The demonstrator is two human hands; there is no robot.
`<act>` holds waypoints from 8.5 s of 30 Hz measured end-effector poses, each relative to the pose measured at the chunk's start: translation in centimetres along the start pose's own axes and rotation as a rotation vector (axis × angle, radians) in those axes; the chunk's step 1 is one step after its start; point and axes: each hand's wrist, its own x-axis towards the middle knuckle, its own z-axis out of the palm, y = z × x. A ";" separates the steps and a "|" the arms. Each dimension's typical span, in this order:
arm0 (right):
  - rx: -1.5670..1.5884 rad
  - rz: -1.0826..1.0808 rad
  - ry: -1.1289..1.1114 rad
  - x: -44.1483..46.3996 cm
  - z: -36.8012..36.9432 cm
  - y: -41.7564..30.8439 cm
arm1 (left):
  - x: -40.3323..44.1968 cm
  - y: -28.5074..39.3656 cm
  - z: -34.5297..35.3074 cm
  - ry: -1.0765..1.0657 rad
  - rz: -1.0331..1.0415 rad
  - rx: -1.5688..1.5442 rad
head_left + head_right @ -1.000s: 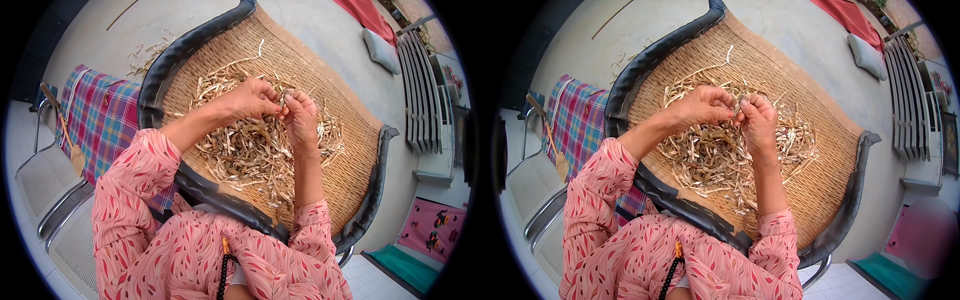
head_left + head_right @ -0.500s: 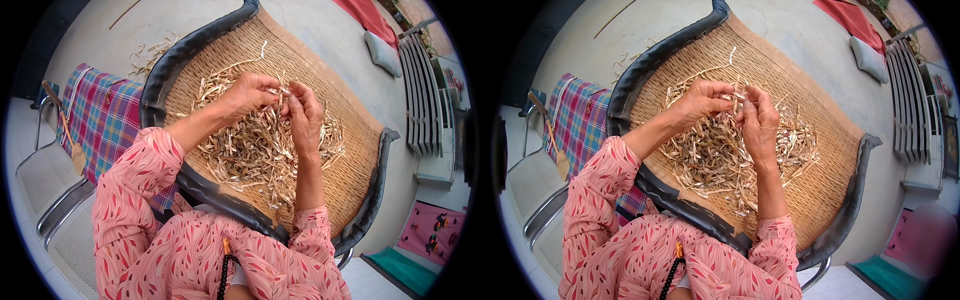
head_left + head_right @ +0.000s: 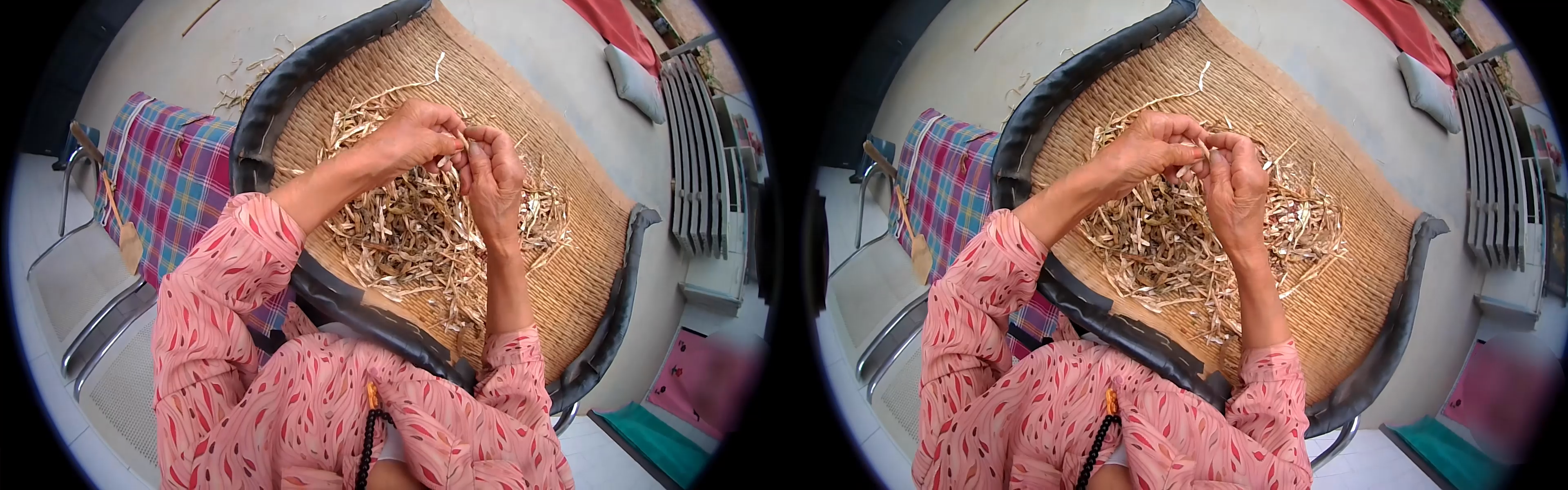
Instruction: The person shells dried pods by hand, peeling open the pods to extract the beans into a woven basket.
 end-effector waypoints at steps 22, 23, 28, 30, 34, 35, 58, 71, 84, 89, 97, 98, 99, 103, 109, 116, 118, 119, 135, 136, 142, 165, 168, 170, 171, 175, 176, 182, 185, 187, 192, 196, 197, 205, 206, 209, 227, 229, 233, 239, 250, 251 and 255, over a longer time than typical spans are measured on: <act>-0.632 0.062 -0.234 -0.3 -0.8 4.0 | 0.0 3.6 -6.3 0.364 0.209 -0.145; -0.597 0.055 -0.170 -0.2 -1.1 4.2 | 0.1 3.7 -6.4 0.372 0.193 -0.173; -0.520 -0.317 -0.123 0.7 3.5 3.9 | -0.4 4.2 -7.4 0.420 0.280 -0.252; -0.756 -0.403 -0.268 0.4 6.3 3.1 | -0.6 4.3 -7.5 0.450 0.267 -0.284; -1.012 -0.603 -0.370 0.5 9.3 4.5 | -0.8 3.7 -7.4 0.464 0.249 -0.286; -0.977 -0.611 -0.373 0.8 9.2 4.8 | -0.7 3.5 -7.5 0.462 0.252 -0.284; 0.509 0.228 -0.072 2.0 1.0 1.7 | 0.2 3.2 -5.1 0.162 0.018 0.169; 0.653 0.259 0.066 1.9 0.5 1.1 | 0.0 1.7 -3.5 -0.118 0.009 0.110; 0.900 0.414 0.039 2.0 -0.7 1.0 | -0.3 2.5 -3.3 -0.003 0.014 0.095; 0.866 0.410 -0.021 1.3 1.0 0.7 | -0.1 1.3 -2.9 -0.015 0.307 0.345; 0.780 0.399 -0.010 1.0 1.0 1.0 | -0.1 0.4 -2.3 0.077 0.406 0.684; 0.783 0.392 0.008 0.9 1.1 1.1 | -0.1 0.4 -2.2 0.072 0.381 0.708; 0.786 0.384 0.026 0.8 1.3 1.2 | -0.3 0.7 -2.1 0.068 0.356 0.732; 0.783 0.373 0.039 0.6 1.5 1.4 | -0.6 0.6 -2.4 0.024 0.402 0.688; 0.795 0.317 0.000 0.5 1.3 1.3 | -0.3 -0.2 -2.6 -0.035 0.518 0.565; 0.809 0.326 0.022 0.6 1.1 1.2 | -0.2 -0.1 -2.2 -0.064 0.393 0.473; 0.820 0.325 0.037 0.5 1.3 1.2 | -0.5 0.1 -2.1 -0.041 0.456 0.554; 0.827 0.320 0.042 0.4 1.3 1.3 | -0.6 0.2 -2.0 -0.020 0.475 0.605; 0.849 0.342 0.088 0.8 1.2 0.8 | 0.0 -0.1 -1.7 -0.043 0.290 0.176; 0.845 0.337 0.081 0.8 1.1 0.8 | 0.0 -0.1 -1.8 -0.059 0.282 0.172; 0.767 0.281 0.098 0.6 1.4 0.7 | 0.3 -0.2 -2.0 -0.022 0.222 0.192; 0.871 0.337 0.051 0.8 1.3 2.1 | 0.1 0.8 -1.1 0.062 0.207 0.233; 0.895 0.413 0.105 1.1 1.3 1.0 | 0.6 0.3 -2.0 0.191 0.254 0.230; 0.899 0.445 0.129 1.3 0.6 1.5 | 0.6 0.4 -2.5 0.234 0.259 0.362; 0.906 0.441 0.134 1.5 0.2 2.0 | 0.6 0.7 -2.5 0.237 0.243 0.332; 0.859 0.497 0.010 1.6 -0.6 2.5 | -0.1 1.8 -1.9 0.220 0.141 0.095; 0.805 0.525 -0.047 1.4 -0.7 2.3 | -0.2 1.8 -1.9 0.196 0.140 0.077; 0.673 0.414 -0.195 0.7 0.9 0.2 | -0.2 1.3 -1.8 0.133 0.171 0.145; 0.672 0.414 -0.189 0.5 0.9 0.7 | 0.0 0.7 -1.7 0.152 0.206 0.159; 0.696 0.409 -0.183 0.5 0.9 0.9 | 0.1 0.5 -1.7 0.173 0.213 0.187; 0.672 0.413 -0.139 0.5 1.3 1.4 | 0.2 0.3 -1.5 0.208 0.217 0.247; 0.703 0.380 -0.148 0.3 1.9 2.0 | 0.3 0.0 -1.5 0.203 0.253 0.247; 0.692 0.376 -0.135 0.3 2.0 1.9 | 0.4 -0.3 -1.5 0.203 0.276 0.244; 0.620 0.350 -0.096 -0.3 2.2 1.5 | 0.2 -0.6 -1.3 0.274 0.335 0.303; 0.601 0.347 -0.100 -0.4 2.2 1.9 | 0.2 -0.6 -1.2 0.292 0.350 0.339; 0.531 0.287 -0.018 -0.2 2.8 2.0 | 0.7 -0.5 -1.2 0.326 0.408 0.445; 0.400 0.334 -0.029 -0.1 1.6 1.1 | 0.5 -0.5 -1.8 0.193 0.276 0.285; 0.254 0.279 -0.005 -0.2 1.9 1.5 | 0.3 -0.3 -1.4 0.263 0.311 0.363; 0.347 0.330 -0.009 0.0 2.0 2.1 | 0.4 -0.3 -1.4 0.278 0.330 0.462; 0.481 0.395 -0.033 0.2 1.5 1.9 | 0.8 -0.8 -2.1 0.216 0.397 0.495; 0.561 0.426 -0.081 0.2 0.0 2.8 | 0.5 -0.5 -2.3 0.099 0.213 0.299; 0.573 0.412 -0.089 0.3 0.0 2.5 | 0.5 -0.4 -2.3 0.105 0.214 0.280; 0.537 0.385 -0.121 0.3 0.2 1.8 | 0.2 0.4 -2.4 0.100 0.241 0.260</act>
